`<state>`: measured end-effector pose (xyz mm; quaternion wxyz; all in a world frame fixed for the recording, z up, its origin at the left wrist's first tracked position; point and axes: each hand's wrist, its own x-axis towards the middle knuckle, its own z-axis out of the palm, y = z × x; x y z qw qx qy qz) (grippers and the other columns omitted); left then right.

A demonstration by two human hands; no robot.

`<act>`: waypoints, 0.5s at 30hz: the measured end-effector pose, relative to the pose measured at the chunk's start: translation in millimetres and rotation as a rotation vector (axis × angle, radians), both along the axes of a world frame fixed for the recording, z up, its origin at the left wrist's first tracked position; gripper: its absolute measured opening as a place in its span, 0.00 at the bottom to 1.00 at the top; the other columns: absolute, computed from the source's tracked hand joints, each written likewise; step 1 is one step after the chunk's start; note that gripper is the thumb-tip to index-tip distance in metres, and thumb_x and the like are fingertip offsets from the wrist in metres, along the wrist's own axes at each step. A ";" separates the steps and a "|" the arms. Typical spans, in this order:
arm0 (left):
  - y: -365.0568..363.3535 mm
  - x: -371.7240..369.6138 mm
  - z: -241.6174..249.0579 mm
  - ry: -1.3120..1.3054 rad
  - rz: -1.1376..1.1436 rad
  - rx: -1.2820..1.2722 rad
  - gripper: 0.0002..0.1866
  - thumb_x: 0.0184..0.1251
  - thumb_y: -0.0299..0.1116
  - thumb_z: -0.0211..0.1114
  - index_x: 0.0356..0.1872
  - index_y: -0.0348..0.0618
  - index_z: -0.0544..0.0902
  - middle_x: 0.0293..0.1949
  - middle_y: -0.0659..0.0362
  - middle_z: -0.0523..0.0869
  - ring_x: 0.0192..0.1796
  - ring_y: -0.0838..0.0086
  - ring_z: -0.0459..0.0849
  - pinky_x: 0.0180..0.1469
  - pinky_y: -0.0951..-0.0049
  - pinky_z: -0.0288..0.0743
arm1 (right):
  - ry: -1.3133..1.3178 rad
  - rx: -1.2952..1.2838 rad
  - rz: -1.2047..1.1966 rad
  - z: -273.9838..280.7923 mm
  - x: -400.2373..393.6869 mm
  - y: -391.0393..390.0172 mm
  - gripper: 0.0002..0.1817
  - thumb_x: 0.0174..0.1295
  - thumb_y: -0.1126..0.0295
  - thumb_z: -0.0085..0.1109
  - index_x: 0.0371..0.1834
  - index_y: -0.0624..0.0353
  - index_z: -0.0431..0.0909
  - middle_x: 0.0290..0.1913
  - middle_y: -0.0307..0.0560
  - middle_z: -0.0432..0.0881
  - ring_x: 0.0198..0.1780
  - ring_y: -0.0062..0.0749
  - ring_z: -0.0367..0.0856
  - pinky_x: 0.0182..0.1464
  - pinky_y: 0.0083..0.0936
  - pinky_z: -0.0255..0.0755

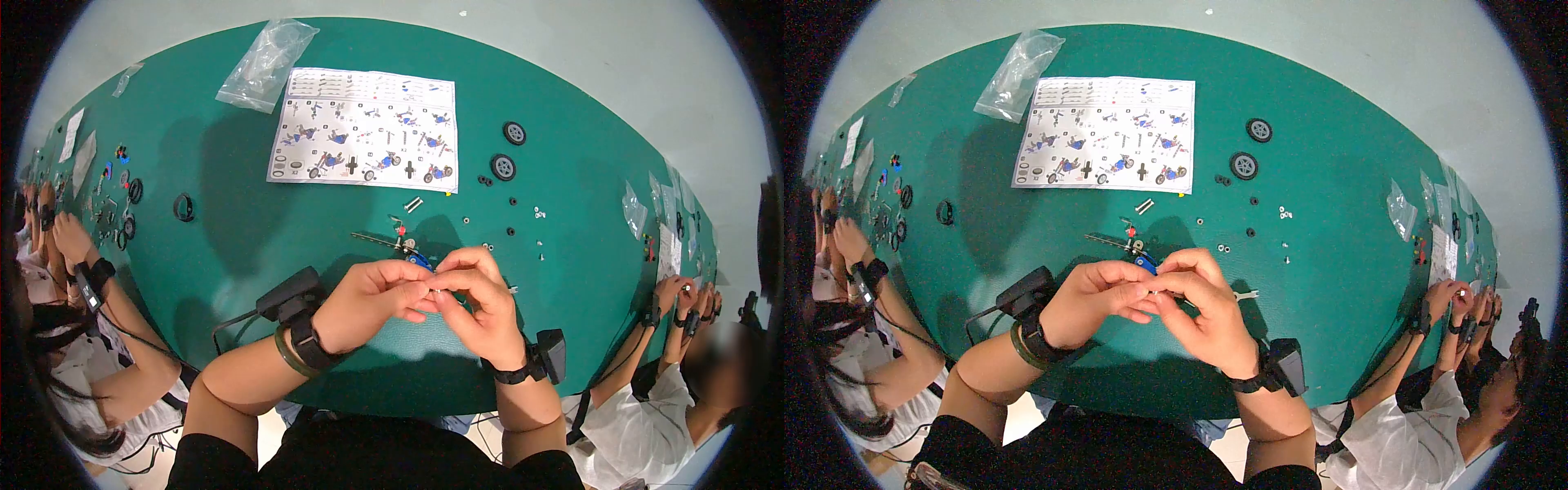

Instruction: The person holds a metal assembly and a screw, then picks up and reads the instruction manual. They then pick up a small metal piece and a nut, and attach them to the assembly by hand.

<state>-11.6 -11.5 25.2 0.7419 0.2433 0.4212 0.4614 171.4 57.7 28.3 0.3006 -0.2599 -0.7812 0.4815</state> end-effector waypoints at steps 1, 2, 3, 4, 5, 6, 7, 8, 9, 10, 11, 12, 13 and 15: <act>0.1 -0.1 0.5 0.013 -0.005 0.007 0.13 0.72 0.30 0.58 0.52 0.35 0.80 0.46 0.52 0.86 0.47 0.70 0.86 0.49 0.69 0.83 | 0.021 -0.062 -0.025 -1.1 0.2 -1.9 0.13 0.55 0.81 0.65 0.43 0.59 0.77 0.48 0.48 0.72 0.46 0.28 0.77 0.45 0.22 0.77; -0.4 0.3 -0.3 0.015 0.000 0.012 0.13 0.72 0.30 0.57 0.52 0.35 0.80 0.46 0.52 0.86 0.47 0.70 0.86 0.49 0.69 0.83 | 0.042 -0.125 -0.050 -1.8 0.0 -3.6 0.13 0.55 0.81 0.65 0.43 0.59 0.77 0.47 0.48 0.72 0.46 0.28 0.77 0.44 0.22 0.77; -1.0 1.0 -1.7 0.018 0.003 0.018 0.13 0.72 0.30 0.57 0.52 0.35 0.80 0.46 0.52 0.86 0.47 0.70 0.86 0.49 0.69 0.83 | 0.088 -0.182 -0.075 -1.3 -2.1 -5.5 0.12 0.55 0.81 0.65 0.42 0.60 0.77 0.47 0.48 0.73 0.46 0.28 0.77 0.44 0.22 0.77; -1.2 1.5 -2.4 0.021 0.007 0.025 0.13 0.72 0.31 0.57 0.52 0.35 0.80 0.46 0.52 0.86 0.47 0.70 0.86 0.49 0.69 0.83 | 0.134 -0.239 -0.101 -0.1 -5.3 -7.8 0.12 0.55 0.82 0.64 0.41 0.60 0.77 0.48 0.48 0.73 0.46 0.28 0.77 0.44 0.22 0.77; -1.1 1.5 -2.1 0.016 0.010 0.024 0.13 0.72 0.31 0.57 0.52 0.34 0.80 0.46 0.53 0.86 0.47 0.71 0.86 0.49 0.69 0.83 | 0.180 -0.295 -0.125 1.2 -7.1 -8.8 0.11 0.55 0.82 0.64 0.41 0.60 0.78 0.48 0.48 0.73 0.45 0.28 0.77 0.44 0.22 0.76; -0.9 1.4 -1.4 0.012 0.012 0.025 0.13 0.73 0.31 0.57 0.52 0.34 0.80 0.46 0.53 0.86 0.47 0.71 0.86 0.49 0.69 0.83 | 0.127 -0.218 -0.088 2.6 -6.1 -7.3 0.11 0.55 0.82 0.64 0.41 0.60 0.77 0.48 0.48 0.73 0.45 0.28 0.77 0.44 0.22 0.76; -0.7 1.2 -0.9 0.008 0.015 0.024 0.13 0.73 0.31 0.57 0.52 0.34 0.80 0.46 0.53 0.86 0.47 0.71 0.86 0.49 0.69 0.83 | 0.073 -0.141 -0.050 4.1 -4.1 -4.5 0.11 0.55 0.82 0.64 0.41 0.60 0.77 0.48 0.49 0.73 0.45 0.27 0.77 0.44 0.22 0.76; -0.6 0.7 -0.8 0.009 0.006 0.023 0.13 0.73 0.31 0.57 0.52 0.34 0.80 0.46 0.53 0.86 0.47 0.71 0.85 0.49 0.69 0.83 | 0.018 -0.064 -0.012 4.8 -2.8 -3.0 0.12 0.55 0.82 0.64 0.42 0.60 0.77 0.48 0.49 0.72 0.45 0.27 0.77 0.43 0.22 0.76; -0.3 -0.2 -0.8 0.011 -0.004 0.021 0.14 0.73 0.31 0.57 0.52 0.34 0.80 0.46 0.53 0.86 0.47 0.71 0.85 0.49 0.69 0.83 | 0.022 -0.086 -0.023 4.0 -2.2 -3.2 0.12 0.55 0.82 0.64 0.42 0.61 0.77 0.48 0.49 0.72 0.45 0.27 0.77 0.43 0.21 0.76; -0.1 -0.7 -0.7 0.012 -0.013 0.019 0.14 0.73 0.31 0.57 0.52 0.34 0.80 0.46 0.53 0.86 0.47 0.72 0.85 0.49 0.69 0.83 | 0.026 -0.108 -0.033 2.3 -1.2 -4.0 0.12 0.55 0.82 0.63 0.42 0.61 0.77 0.48 0.49 0.72 0.45 0.27 0.77 0.43 0.21 0.76; 0.1 -0.8 -0.6 0.010 -0.008 0.018 0.14 0.73 0.31 0.57 0.52 0.34 0.80 0.46 0.53 0.86 0.46 0.72 0.85 0.49 0.69 0.83 | 0.030 -0.130 -0.043 0.6 -0.7 -4.7 0.12 0.55 0.82 0.63 0.42 0.61 0.77 0.48 0.49 0.72 0.45 0.27 0.77 0.43 0.21 0.76; 0.3 -0.9 -0.3 0.009 -0.002 0.017 0.14 0.72 0.31 0.57 0.52 0.34 0.80 0.46 0.53 0.85 0.46 0.72 0.85 0.49 0.69 0.83 | 0.077 -0.180 -0.054 -1.0 -1.4 -5.6 0.12 0.55 0.83 0.63 0.43 0.61 0.77 0.49 0.49 0.71 0.45 0.27 0.77 0.44 0.21 0.76; 0.5 -0.8 -0.2 0.008 0.004 0.016 0.14 0.72 0.32 0.58 0.52 0.34 0.80 0.46 0.53 0.85 0.46 0.71 0.85 0.49 0.69 0.83 | 0.125 -0.230 -0.066 -2.5 -3.1 -6.7 0.13 0.56 0.83 0.62 0.43 0.61 0.76 0.49 0.48 0.71 0.45 0.26 0.76 0.44 0.21 0.76; -0.5 0.7 -1.0 0.007 0.024 0.022 0.14 0.72 0.32 0.58 0.52 0.34 0.80 0.46 0.53 0.86 0.46 0.72 0.85 0.49 0.69 0.83 | 0.113 -0.226 -0.055 -0.1 -3.6 -6.0 0.13 0.56 0.84 0.61 0.44 0.61 0.76 0.49 0.48 0.71 0.46 0.25 0.76 0.44 0.20 0.76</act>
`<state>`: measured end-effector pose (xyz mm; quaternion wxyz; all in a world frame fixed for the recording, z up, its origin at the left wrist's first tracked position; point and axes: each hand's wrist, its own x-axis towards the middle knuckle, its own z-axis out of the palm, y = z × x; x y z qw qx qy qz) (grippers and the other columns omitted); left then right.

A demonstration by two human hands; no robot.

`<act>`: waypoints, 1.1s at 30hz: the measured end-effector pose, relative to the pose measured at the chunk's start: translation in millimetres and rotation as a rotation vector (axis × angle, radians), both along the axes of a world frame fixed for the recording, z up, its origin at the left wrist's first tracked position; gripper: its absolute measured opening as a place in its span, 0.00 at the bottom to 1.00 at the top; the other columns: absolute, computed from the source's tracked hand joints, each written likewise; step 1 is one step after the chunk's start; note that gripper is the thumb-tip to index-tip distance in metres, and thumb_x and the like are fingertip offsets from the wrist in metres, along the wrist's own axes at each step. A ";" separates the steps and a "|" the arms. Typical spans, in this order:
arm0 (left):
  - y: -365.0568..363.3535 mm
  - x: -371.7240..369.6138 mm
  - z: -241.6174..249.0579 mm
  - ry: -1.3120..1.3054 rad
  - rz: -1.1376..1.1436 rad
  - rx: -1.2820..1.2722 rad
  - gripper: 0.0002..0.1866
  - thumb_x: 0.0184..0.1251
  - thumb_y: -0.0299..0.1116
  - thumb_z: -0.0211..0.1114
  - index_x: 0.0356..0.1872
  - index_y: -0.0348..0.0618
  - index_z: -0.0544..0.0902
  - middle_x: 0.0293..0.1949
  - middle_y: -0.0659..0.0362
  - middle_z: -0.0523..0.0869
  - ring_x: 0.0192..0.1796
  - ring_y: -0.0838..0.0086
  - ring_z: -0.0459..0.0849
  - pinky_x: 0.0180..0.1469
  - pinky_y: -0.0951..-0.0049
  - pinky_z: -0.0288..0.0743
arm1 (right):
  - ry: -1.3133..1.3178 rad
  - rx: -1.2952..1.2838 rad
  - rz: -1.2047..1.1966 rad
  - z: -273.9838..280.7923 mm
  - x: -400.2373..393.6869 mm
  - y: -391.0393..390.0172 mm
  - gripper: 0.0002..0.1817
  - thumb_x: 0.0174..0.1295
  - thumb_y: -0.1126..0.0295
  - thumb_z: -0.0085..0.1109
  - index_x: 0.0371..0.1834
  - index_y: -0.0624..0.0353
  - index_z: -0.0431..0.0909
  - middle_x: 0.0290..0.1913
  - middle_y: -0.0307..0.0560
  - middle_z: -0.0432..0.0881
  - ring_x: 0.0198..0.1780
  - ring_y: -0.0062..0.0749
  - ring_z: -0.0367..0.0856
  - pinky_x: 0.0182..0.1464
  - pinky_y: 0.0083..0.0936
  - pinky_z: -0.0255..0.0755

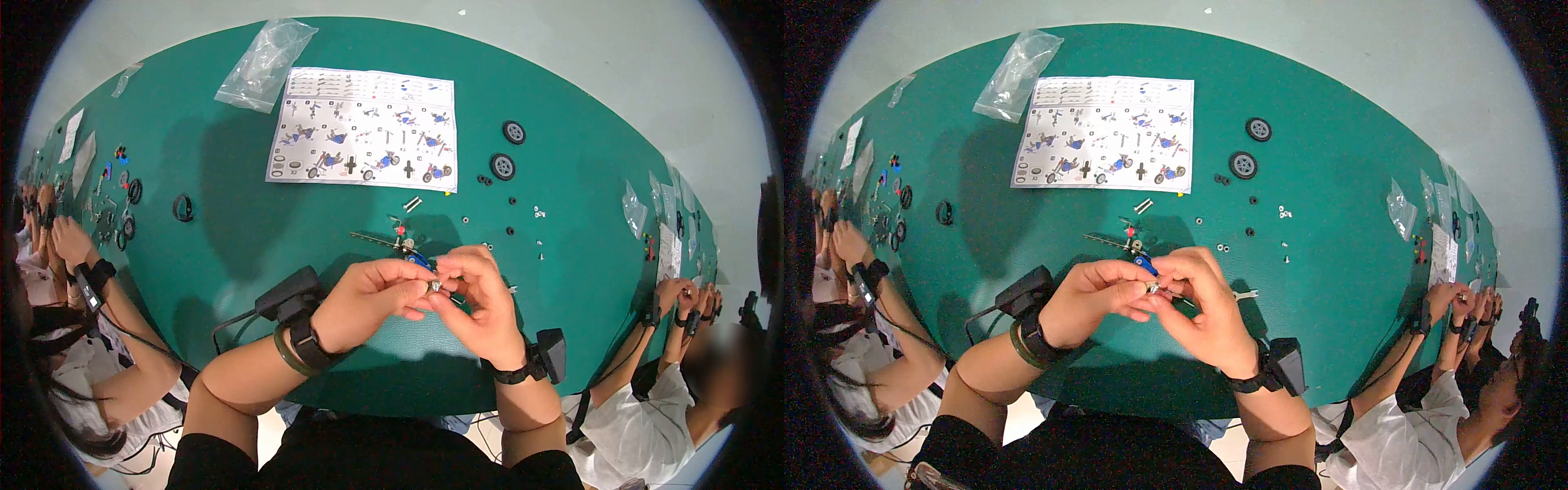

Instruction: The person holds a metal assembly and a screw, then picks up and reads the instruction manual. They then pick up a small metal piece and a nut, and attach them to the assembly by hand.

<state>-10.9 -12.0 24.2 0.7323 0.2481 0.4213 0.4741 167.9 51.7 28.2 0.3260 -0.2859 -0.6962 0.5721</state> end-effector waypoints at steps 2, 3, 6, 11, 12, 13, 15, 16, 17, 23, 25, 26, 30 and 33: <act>-0.3 0.0 -0.1 -0.008 0.005 0.002 0.14 0.72 0.32 0.58 0.51 0.34 0.80 0.46 0.53 0.86 0.46 0.72 0.85 0.49 0.69 0.83 | -0.115 0.104 0.054 8.6 0.9 3.0 0.14 0.56 0.86 0.60 0.44 0.61 0.75 0.50 0.48 0.71 0.46 0.25 0.76 0.45 0.20 0.77; -0.3 -0.6 0.2 -0.014 0.001 0.001 0.14 0.72 0.32 0.58 0.51 0.34 0.81 0.47 0.53 0.86 0.46 0.72 0.85 0.49 0.69 0.83 | -0.088 0.087 0.046 6.9 1.3 2.5 0.14 0.56 0.86 0.59 0.44 0.61 0.75 0.50 0.48 0.71 0.47 0.25 0.76 0.46 0.21 0.77; 0.0 -1.8 -0.3 -0.024 0.000 -0.015 0.13 0.72 0.31 0.58 0.51 0.35 0.81 0.47 0.53 0.86 0.46 0.72 0.85 0.48 0.70 0.83 | 0.004 0.016 0.015 0.3 1.0 0.4 0.14 0.56 0.86 0.59 0.44 0.60 0.75 0.50 0.48 0.70 0.48 0.25 0.76 0.47 0.21 0.78; 0.3 -1.3 1.0 -0.032 0.007 -0.017 0.13 0.72 0.31 0.59 0.51 0.35 0.81 0.46 0.52 0.86 0.46 0.71 0.86 0.49 0.69 0.83 | -0.081 0.111 0.076 2.4 2.5 3.2 0.15 0.56 0.86 0.59 0.46 0.60 0.76 0.51 0.48 0.69 0.49 0.27 0.77 0.48 0.22 0.78; 0.3 -1.5 0.2 -0.027 -0.002 -0.018 0.13 0.71 0.31 0.59 0.51 0.34 0.81 0.46 0.52 0.86 0.46 0.71 0.86 0.49 0.69 0.83 | -0.023 0.074 0.053 0.1 2.4 2.5 0.16 0.56 0.86 0.59 0.47 0.60 0.76 0.51 0.48 0.69 0.49 0.27 0.77 0.48 0.22 0.78; 0.4 -1.7 -0.2 -0.022 -0.013 -0.020 0.13 0.71 0.31 0.59 0.51 0.34 0.81 0.46 0.52 0.86 0.46 0.71 0.86 0.49 0.69 0.83 | 0.034 0.038 0.030 -4.1 2.0 1.2 0.17 0.55 0.86 0.59 0.48 0.60 0.76 0.51 0.48 0.69 0.49 0.27 0.77 0.49 0.22 0.78; 0.0 -2.0 -0.2 -0.046 0.002 -0.017 0.13 0.71 0.31 0.59 0.51 0.34 0.81 0.46 0.52 0.86 0.46 0.71 0.86 0.49 0.69 0.83 | 0.056 0.016 0.007 -4.5 1.8 0.3 0.18 0.55 0.86 0.60 0.49 0.59 0.77 0.51 0.48 0.69 0.49 0.27 0.77 0.48 0.22 0.79; -0.2 -2.2 -0.2 -0.058 0.010 -0.016 0.13 0.71 0.31 0.59 0.51 0.34 0.80 0.46 0.52 0.86 0.46 0.71 0.86 0.49 0.69 0.83 | 0.020 0.030 0.010 -1.1 1.1 0.2 0.19 0.55 0.86 0.60 0.50 0.59 0.77 0.51 0.48 0.69 0.49 0.27 0.77 0.48 0.22 0.79; -0.2 -2.1 -0.7 -0.052 0.007 -0.017 0.13 0.71 0.31 0.59 0.51 0.34 0.80 0.45 0.52 0.86 0.45 0.70 0.86 0.49 0.69 0.83 | -0.015 0.045 0.012 0.7 0.8 0.4 0.20 0.55 0.86 0.60 0.51 0.59 0.77 0.51 0.48 0.69 0.49 0.27 0.77 0.48 0.22 0.79; 0.2 -1.6 0.8 -0.034 0.001 -0.033 0.14 0.72 0.32 0.59 0.51 0.34 0.80 0.45 0.52 0.86 0.45 0.70 0.86 0.49 0.68 0.83 | 0.070 -0.043 -0.056 -0.1 -2.0 -2.6 0.16 0.54 0.85 0.62 0.46 0.60 0.79 0.50 0.48 0.70 0.46 0.26 0.78 0.45 0.20 0.78; 0.0 -1.5 0.5 -0.035 0.000 -0.033 0.14 0.72 0.32 0.59 0.51 0.34 0.80 0.45 0.51 0.86 0.45 0.71 0.86 0.49 0.69 0.83 | -0.022 0.068 -0.009 1.2 0.2 0.5 0.14 0.54 0.85 0.62 0.44 0.61 0.79 0.49 0.47 0.71 0.46 0.25 0.78 0.44 0.20 0.78; -0.1 -1.5 0.5 -0.027 -0.005 -0.032 0.14 0.72 0.32 0.58 0.51 0.34 0.80 0.45 0.52 0.86 0.45 0.71 0.86 0.49 0.69 0.83 | -0.068 0.123 0.014 1.8 1.0 1.4 0.13 0.54 0.85 0.62 0.43 0.61 0.79 0.49 0.47 0.71 0.45 0.25 0.78 0.43 0.20 0.77; -1.1 1.3 -1.4 0.023 0.001 -0.001 0.13 0.73 0.31 0.57 0.51 0.34 0.80 0.45 0.52 0.86 0.46 0.71 0.86 0.49 0.70 0.83 | -0.075 0.148 -0.031 2.4 0.4 -0.3 0.12 0.54 0.84 0.62 0.41 0.61 0.78 0.47 0.48 0.73 0.45 0.29 0.78 0.43 0.22 0.77; -4.3 4.8 -1.3 0.042 0.028 0.026 0.13 0.73 0.30 0.57 0.53 0.36 0.79 0.45 0.56 0.85 0.47 0.74 0.85 0.48 0.74 0.81 | -0.119 0.344 -0.052 2.4 -0.6 3.0 0.11 0.53 0.84 0.63 0.39 0.62 0.78 0.44 0.49 0.74 0.43 0.34 0.78 0.41 0.25 0.76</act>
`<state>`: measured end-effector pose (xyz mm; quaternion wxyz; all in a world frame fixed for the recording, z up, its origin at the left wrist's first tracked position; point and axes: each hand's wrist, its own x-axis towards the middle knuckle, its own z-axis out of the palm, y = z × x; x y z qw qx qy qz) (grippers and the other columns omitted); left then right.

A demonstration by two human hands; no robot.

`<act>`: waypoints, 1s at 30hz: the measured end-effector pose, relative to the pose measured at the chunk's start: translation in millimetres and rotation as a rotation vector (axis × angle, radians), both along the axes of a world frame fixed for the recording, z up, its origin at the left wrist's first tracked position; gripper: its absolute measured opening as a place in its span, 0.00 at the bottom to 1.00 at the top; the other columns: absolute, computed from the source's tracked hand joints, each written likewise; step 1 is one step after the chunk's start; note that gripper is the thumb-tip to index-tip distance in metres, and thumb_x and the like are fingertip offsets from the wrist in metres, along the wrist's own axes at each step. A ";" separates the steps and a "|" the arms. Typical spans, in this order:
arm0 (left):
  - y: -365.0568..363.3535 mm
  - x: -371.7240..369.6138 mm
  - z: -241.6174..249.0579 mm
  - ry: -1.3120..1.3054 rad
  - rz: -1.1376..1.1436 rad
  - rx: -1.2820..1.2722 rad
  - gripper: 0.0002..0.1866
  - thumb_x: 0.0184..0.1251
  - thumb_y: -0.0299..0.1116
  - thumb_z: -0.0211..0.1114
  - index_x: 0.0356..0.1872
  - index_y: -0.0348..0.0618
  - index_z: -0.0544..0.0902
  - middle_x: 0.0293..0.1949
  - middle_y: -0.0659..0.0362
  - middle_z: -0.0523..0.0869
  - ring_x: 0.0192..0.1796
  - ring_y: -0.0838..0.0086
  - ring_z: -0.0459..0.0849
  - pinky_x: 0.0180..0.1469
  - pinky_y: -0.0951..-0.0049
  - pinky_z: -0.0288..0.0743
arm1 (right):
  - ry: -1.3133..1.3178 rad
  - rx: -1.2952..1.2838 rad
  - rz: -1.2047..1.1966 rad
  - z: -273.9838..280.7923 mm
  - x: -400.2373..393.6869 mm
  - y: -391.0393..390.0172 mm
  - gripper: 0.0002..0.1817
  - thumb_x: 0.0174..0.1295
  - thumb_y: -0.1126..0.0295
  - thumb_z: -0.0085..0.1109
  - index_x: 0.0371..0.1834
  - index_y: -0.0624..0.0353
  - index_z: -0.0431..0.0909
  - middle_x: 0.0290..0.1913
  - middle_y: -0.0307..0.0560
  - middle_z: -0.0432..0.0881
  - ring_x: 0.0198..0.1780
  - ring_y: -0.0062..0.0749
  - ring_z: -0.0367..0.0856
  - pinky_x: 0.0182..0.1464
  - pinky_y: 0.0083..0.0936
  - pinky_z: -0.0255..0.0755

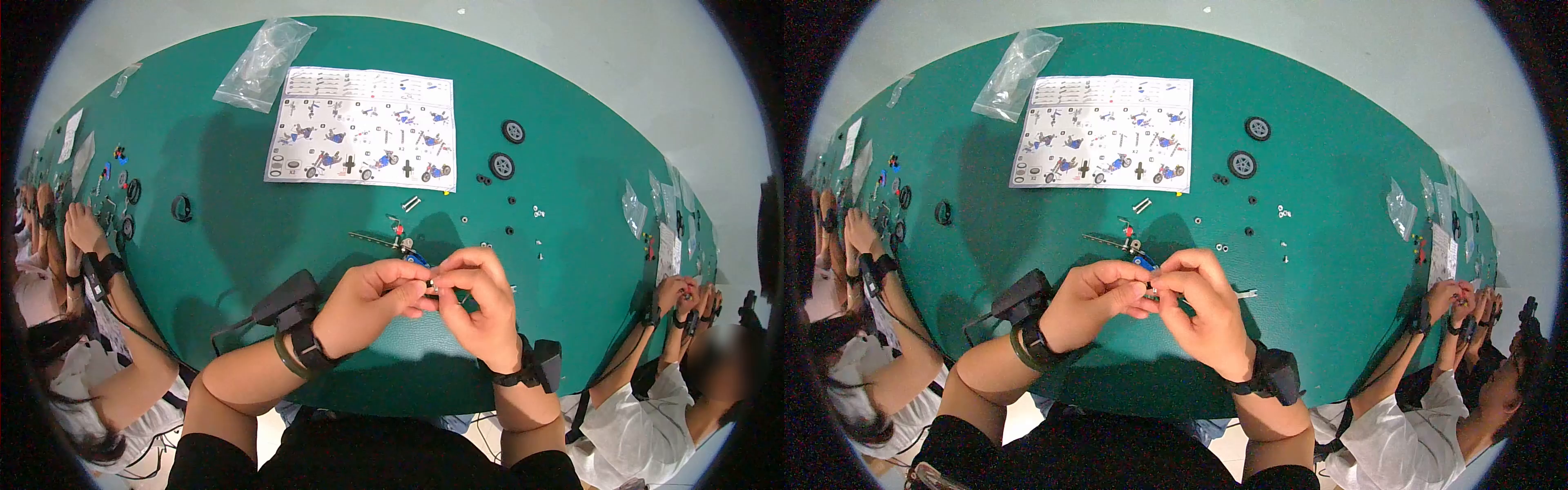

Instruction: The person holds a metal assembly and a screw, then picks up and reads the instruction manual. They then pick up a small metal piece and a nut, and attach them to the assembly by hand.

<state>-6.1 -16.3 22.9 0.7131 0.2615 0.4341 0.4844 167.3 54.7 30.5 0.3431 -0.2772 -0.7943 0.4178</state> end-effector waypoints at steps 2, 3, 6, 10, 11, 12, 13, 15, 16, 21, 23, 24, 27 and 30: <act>-0.7 0.8 0.8 0.004 0.012 0.007 0.13 0.74 0.30 0.57 0.54 0.36 0.78 0.46 0.58 0.85 0.47 0.76 0.85 0.48 0.76 0.80 | -0.026 0.134 0.001 2.1 -0.7 3.3 0.11 0.52 0.83 0.64 0.39 0.62 0.78 0.43 0.49 0.74 0.42 0.38 0.78 0.39 0.27 0.76; -0.9 1.2 1.0 0.006 0.014 0.010 0.13 0.74 0.30 0.57 0.54 0.36 0.78 0.46 0.58 0.85 0.47 0.76 0.85 0.48 0.76 0.80 | -0.035 0.143 -0.004 3.0 -0.1 3.6 0.11 0.52 0.83 0.64 0.39 0.62 0.78 0.42 0.49 0.74 0.41 0.38 0.78 0.39 0.27 0.75; -2.6 2.8 -1.0 0.030 0.027 0.028 0.12 0.74 0.29 0.56 0.54 0.36 0.77 0.47 0.58 0.84 0.48 0.76 0.85 0.49 0.76 0.80 | -0.059 0.167 -0.020 5.3 1.2 3.5 0.11 0.51 0.82 0.65 0.38 0.62 0.78 0.42 0.49 0.75 0.40 0.38 0.78 0.38 0.27 0.74; -5.1 6.2 -1.0 0.079 0.055 0.089 0.12 0.73 0.27 0.57 0.53 0.35 0.76 0.46 0.54 0.85 0.48 0.72 0.85 0.50 0.72 0.81 | -0.080 0.226 -0.049 4.6 0.6 3.7 0.11 0.49 0.81 0.67 0.36 0.61 0.78 0.39 0.48 0.75 0.37 0.38 0.78 0.36 0.27 0.73; -5.4 6.3 -0.2 0.078 0.054 0.102 0.12 0.73 0.27 0.57 0.53 0.35 0.76 0.47 0.54 0.84 0.49 0.73 0.85 0.51 0.72 0.81 | -0.084 0.250 -0.058 3.8 -0.1 4.2 0.12 0.49 0.81 0.67 0.36 0.60 0.78 0.38 0.47 0.75 0.37 0.38 0.78 0.35 0.27 0.73; -5.7 6.5 0.8 0.078 0.053 0.116 0.12 0.72 0.26 0.57 0.54 0.35 0.76 0.48 0.54 0.84 0.49 0.73 0.84 0.51 0.72 0.81 | -0.077 0.261 -0.067 2.8 -0.7 4.7 0.12 0.48 0.80 0.67 0.36 0.60 0.78 0.38 0.47 0.76 0.36 0.38 0.78 0.34 0.27 0.72; -5.9 6.9 1.9 0.076 0.052 0.131 0.13 0.72 0.25 0.57 0.54 0.35 0.75 0.49 0.54 0.84 0.50 0.74 0.84 0.52 0.72 0.80 | -0.070 0.272 -0.076 1.8 -1.3 5.3 0.11 0.48 0.80 0.67 0.35 0.61 0.78 0.37 0.47 0.76 0.35 0.38 0.77 0.33 0.27 0.72; -7.0 9.5 4.8 0.078 0.071 0.146 0.13 0.72 0.24 0.57 0.55 0.35 0.75 0.50 0.54 0.83 0.51 0.74 0.83 0.53 0.72 0.80 | -0.059 0.272 -0.088 1.5 -1.9 5.0 0.11 0.48 0.80 0.68 0.35 0.61 0.77 0.36 0.47 0.76 0.34 0.38 0.77 0.32 0.27 0.72; -7.8 10.5 5.5 0.079 0.080 0.152 0.14 0.72 0.24 0.57 0.56 0.35 0.75 0.51 0.54 0.83 0.51 0.74 0.83 0.54 0.72 0.79 | -0.055 0.260 -0.091 1.7 -2.2 4.7 0.11 0.48 0.80 0.68 0.35 0.61 0.77 0.36 0.47 0.76 0.34 0.38 0.77 0.32 0.28 0.72; -12.4 16.8 -3.5 0.350 0.140 0.303 0.16 0.69 0.22 0.59 0.57 0.35 0.76 0.48 0.55 0.85 0.49 0.77 0.84 0.53 0.75 0.78 | -0.041 0.221 -0.118 1.6 -6.1 1.1 0.11 0.48 0.81 0.67 0.34 0.61 0.77 0.34 0.47 0.78 0.32 0.38 0.78 0.31 0.29 0.73; -12.0 17.9 -2.0 0.450 0.167 0.369 0.16 0.68 0.21 0.60 0.57 0.36 0.77 0.45 0.54 0.86 0.47 0.77 0.85 0.50 0.76 0.79 | -0.040 0.188 -0.125 1.1 -6.8 0.1 0.11 0.49 0.81 0.67 0.34 0.62 0.77 0.34 0.47 0.78 0.32 0.39 0.78 0.31 0.29 0.74; -11.8 16.6 2.9 0.515 0.151 0.385 0.17 0.67 0.21 0.60 0.57 0.37 0.77 0.45 0.53 0.86 0.46 0.76 0.86 0.48 0.76 0.79 | -0.032 0.199 -0.115 -0.2 -6.3 0.9 0.11 0.49 0.81 0.67 0.34 0.62 0.77 0.34 0.47 0.78 0.32 0.39 0.78 0.31 0.29 0.74; -11.4 14.4 6.6 0.662 0.151 0.487 0.18 0.66 0.20 0.61 0.57 0.38 0.78 0.45 0.51 0.86 0.45 0.72 0.87 0.46 0.76 0.80 | -0.006 0.225 -0.101 -3.5 -5.1 2.5 0.10 0.50 0.81 0.66 0.35 0.63 0.76 0.34 0.48 0.78 0.31 0.38 0.79 0.31 0.28 0.74; -10.9 10.2 5.9 0.749 0.129 0.500 0.20 0.64 0.19 0.61 0.57 0.40 0.78 0.48 0.49 0.85 0.45 0.66 0.88 0.45 0.74 0.80 | 0.004 0.191 -0.107 -1.8 -8.5 -1.0 0.09 0.51 0.81 0.65 0.34 0.63 0.76 0.35 0.48 0.78 0.31 0.36 0.79 0.31 0.27 0.74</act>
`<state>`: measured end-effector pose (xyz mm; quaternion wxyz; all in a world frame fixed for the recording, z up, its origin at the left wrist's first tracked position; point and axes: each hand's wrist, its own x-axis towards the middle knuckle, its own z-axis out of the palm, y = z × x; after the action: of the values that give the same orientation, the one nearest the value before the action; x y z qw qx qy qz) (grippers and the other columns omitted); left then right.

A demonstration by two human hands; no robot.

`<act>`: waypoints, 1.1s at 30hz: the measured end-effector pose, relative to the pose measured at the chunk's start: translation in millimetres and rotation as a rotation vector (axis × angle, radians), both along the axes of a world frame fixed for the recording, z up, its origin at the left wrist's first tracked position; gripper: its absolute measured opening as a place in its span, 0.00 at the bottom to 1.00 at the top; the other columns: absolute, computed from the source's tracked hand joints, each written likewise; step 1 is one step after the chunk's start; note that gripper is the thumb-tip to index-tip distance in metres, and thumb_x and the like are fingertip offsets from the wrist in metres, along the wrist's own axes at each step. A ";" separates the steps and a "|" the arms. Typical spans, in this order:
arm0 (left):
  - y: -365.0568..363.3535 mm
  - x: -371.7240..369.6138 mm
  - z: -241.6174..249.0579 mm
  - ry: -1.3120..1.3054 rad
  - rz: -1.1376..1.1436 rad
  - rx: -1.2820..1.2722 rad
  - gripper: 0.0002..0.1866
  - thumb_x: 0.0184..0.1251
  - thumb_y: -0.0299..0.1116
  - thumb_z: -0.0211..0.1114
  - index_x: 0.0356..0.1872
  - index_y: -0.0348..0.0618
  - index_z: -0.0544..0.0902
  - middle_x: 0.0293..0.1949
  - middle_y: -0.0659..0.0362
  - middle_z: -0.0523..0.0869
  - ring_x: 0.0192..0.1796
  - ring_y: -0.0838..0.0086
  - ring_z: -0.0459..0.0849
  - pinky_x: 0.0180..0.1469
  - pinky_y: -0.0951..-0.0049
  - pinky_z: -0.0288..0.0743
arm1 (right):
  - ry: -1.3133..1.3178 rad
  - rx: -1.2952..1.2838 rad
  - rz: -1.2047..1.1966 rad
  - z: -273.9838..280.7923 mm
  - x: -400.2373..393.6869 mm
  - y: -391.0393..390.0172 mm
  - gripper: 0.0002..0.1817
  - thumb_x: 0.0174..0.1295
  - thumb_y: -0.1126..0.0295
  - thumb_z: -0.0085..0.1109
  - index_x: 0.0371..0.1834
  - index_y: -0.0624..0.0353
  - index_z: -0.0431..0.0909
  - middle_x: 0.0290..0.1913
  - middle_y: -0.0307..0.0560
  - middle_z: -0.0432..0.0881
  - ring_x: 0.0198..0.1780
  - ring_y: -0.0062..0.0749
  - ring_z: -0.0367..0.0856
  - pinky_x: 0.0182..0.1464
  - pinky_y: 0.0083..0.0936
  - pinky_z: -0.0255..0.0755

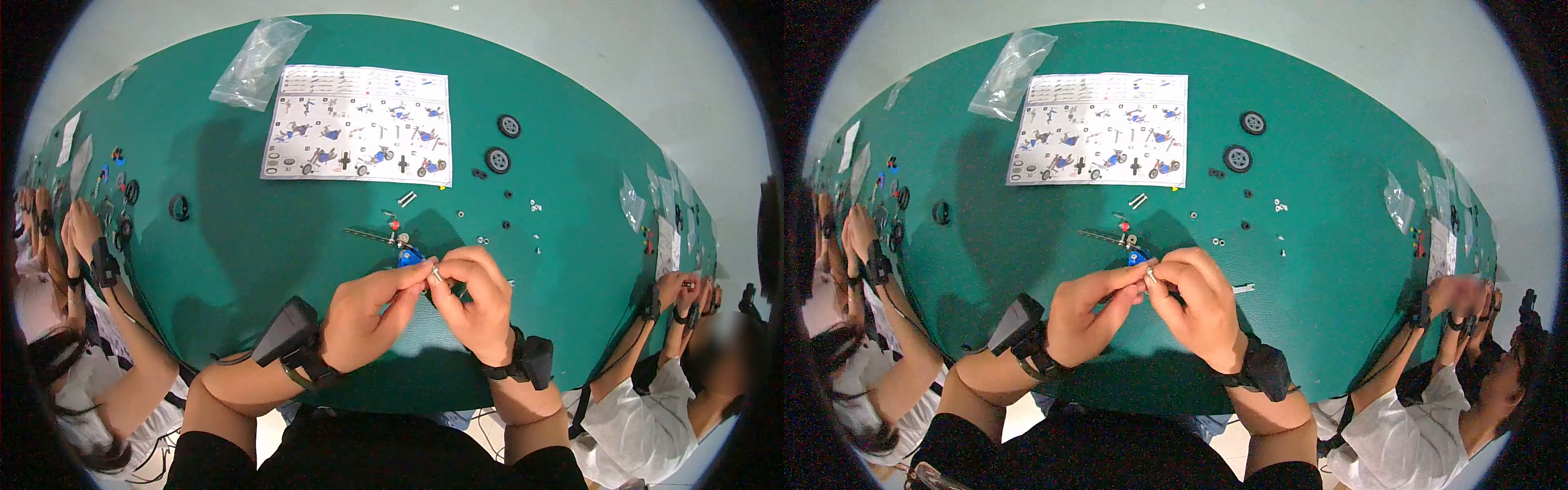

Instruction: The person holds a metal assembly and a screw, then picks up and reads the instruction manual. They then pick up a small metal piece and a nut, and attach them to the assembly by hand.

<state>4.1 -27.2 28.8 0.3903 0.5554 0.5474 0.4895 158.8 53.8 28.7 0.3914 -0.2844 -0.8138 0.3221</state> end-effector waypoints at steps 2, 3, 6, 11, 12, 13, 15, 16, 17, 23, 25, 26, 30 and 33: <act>1.3 -1.4 -2.4 0.060 0.010 0.025 0.21 0.63 0.18 0.61 0.58 0.40 0.77 0.50 0.48 0.84 0.46 0.62 0.87 0.46 0.72 0.81 | -0.007 -0.090 -0.001 3.7 -1.5 -1.7 0.08 0.52 0.81 0.65 0.34 0.63 0.76 0.35 0.47 0.78 0.31 0.34 0.79 0.31 0.27 0.74; 2.4 -0.5 -5.7 0.095 0.020 0.069 0.21 0.62 0.17 0.61 0.58 0.40 0.77 0.51 0.48 0.84 0.47 0.61 0.87 0.46 0.71 0.81 | -0.011 -0.082 -0.001 3.7 -1.3 -1.7 0.08 0.53 0.81 0.65 0.34 0.63 0.76 0.35 0.47 0.78 0.31 0.34 0.78 0.31 0.27 0.74; 2.5 2.2 -8.9 0.184 0.014 0.179 0.22 0.61 0.16 0.61 0.58 0.40 0.77 0.55 0.48 0.82 0.49 0.60 0.86 0.48 0.71 0.81 | -0.009 -0.074 -0.006 2.7 1.8 -2.5 0.08 0.53 0.81 0.65 0.35 0.63 0.77 0.35 0.47 0.77 0.30 0.32 0.77 0.30 0.25 0.73; 7.9 -3.8 -0.4 0.307 -0.022 0.254 0.18 0.60 0.17 0.62 0.53 0.37 0.79 0.52 0.47 0.83 0.50 0.58 0.85 0.49 0.66 0.81 | 0.046 -0.223 0.032 0.6 7.2 -5.4 0.11 0.52 0.80 0.67 0.38 0.62 0.78 0.35 0.47 0.76 0.30 0.33 0.76 0.31 0.24 0.71; 9.3 -6.6 -0.6 0.317 0.005 0.247 0.17 0.60 0.17 0.61 0.52 0.37 0.79 0.51 0.47 0.84 0.49 0.58 0.85 0.47 0.67 0.81 | 0.018 -0.222 0.035 1.4 7.4 -4.8 0.13 0.51 0.78 0.68 0.40 0.61 0.78 0.36 0.47 0.76 0.33 0.35 0.75 0.34 0.25 0.71; 11.1 -9.9 -0.6 0.327 0.032 0.240 0.16 0.61 0.17 0.61 0.51 0.37 0.80 0.50 0.48 0.84 0.48 0.59 0.86 0.46 0.68 0.81 | -0.009 -0.221 0.038 3.0 7.1 -3.2 0.14 0.51 0.76 0.69 0.41 0.61 0.78 0.38 0.48 0.75 0.35 0.36 0.75 0.36 0.27 0.71; 17.8 -19.9 1.5 0.188 0.166 0.139 0.14 0.62 0.17 0.61 0.48 0.38 0.81 0.45 0.50 0.84 0.43 0.63 0.85 0.42 0.71 0.79 | -0.108 -0.205 0.039 4.6 7.3 0.1 0.19 0.49 0.72 0.72 0.45 0.60 0.78 0.42 0.49 0.74 0.41 0.40 0.74 0.42 0.31 0.69; 20.5 -23.4 2.6 0.120 0.232 0.089 0.13 0.62 0.17 0.60 0.47 0.39 0.82 0.42 0.52 0.84 0.40 0.65 0.85 0.40 0.73 0.78 | -0.178 -0.191 0.035 5.0 7.9 1.5 0.21 0.48 0.70 0.73 0.46 0.59 0.78 0.44 0.49 0.73 0.44 0.41 0.73 0.45 0.33 0.68; 22.5 -23.8 2.2 0.093 0.242 0.086 0.12 0.62 0.17 0.60 0.46 0.39 0.83 0.40 0.53 0.83 0.38 0.67 0.84 0.39 0.74 0.76 | -0.249 -0.176 0.031 5.7 8.8 2.8 0.24 0.47 0.67 0.74 0.48 0.58 0.77 0.46 0.50 0.72 0.47 0.43 0.71 0.48 0.35 0.67; 25.5 -22.5 -8.4 0.028 0.211 0.043 0.10 0.65 0.20 0.60 0.44 0.40 0.84 0.35 0.58 0.80 0.33 0.77 0.77 0.34 0.78 0.70 | -0.422 -0.085 0.112 15.9 13.1 4.1 0.29 0.46 0.60 0.74 0.51 0.57 0.76 0.49 0.50 0.70 0.50 0.48 0.69 0.54 0.40 0.62; 26.7 -24.4 -7.0 -0.013 0.216 -0.007 0.09 0.66 0.22 0.60 0.44 0.39 0.84 0.35 0.58 0.80 0.33 0.77 0.77 0.34 0.78 0.71 | -0.393 -0.100 0.111 14.7 13.2 5.1 0.28 0.48 0.59 0.74 0.51 0.57 0.75 0.49 0.50 0.70 0.50 0.47 0.69 0.54 0.40 0.62; 27.3 -25.6 -6.6 -0.034 0.218 -0.031 0.09 0.66 0.22 0.60 0.44 0.39 0.84 0.34 0.59 0.80 0.33 0.77 0.77 0.35 0.78 0.71 | -0.378 -0.106 0.109 13.6 13.3 5.6 0.28 0.48 0.59 0.73 0.51 0.58 0.75 0.49 0.50 0.70 0.50 0.47 0.69 0.54 0.40 0.62; 27.2 -27.7 -17.9 -0.133 0.223 -0.099 0.09 0.69 0.24 0.58 0.47 0.37 0.82 0.36 0.61 0.81 0.37 0.81 0.77 0.40 0.79 0.71 | -0.320 -0.132 0.025 -3.0 9.6 3.7 0.26 0.51 0.60 0.71 0.51 0.58 0.76 0.47 0.50 0.71 0.50 0.46 0.70 0.53 0.40 0.61; 27.5 -27.3 -19.4 -0.211 0.212 -0.140 0.10 0.70 0.24 0.57 0.50 0.37 0.80 0.39 0.64 0.82 0.42 0.84 0.76 0.46 0.82 0.71 | -0.382 -0.094 -0.010 -1.7 6.7 2.9 0.23 0.51 0.61 0.71 0.49 0.58 0.77 0.47 0.49 0.72 0.49 0.45 0.70 0.51 0.38 0.61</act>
<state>-23.2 0.4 9.4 0.4294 0.4113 0.5917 0.5444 165.5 56.7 27.0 0.2177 -0.3623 -0.8559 0.2978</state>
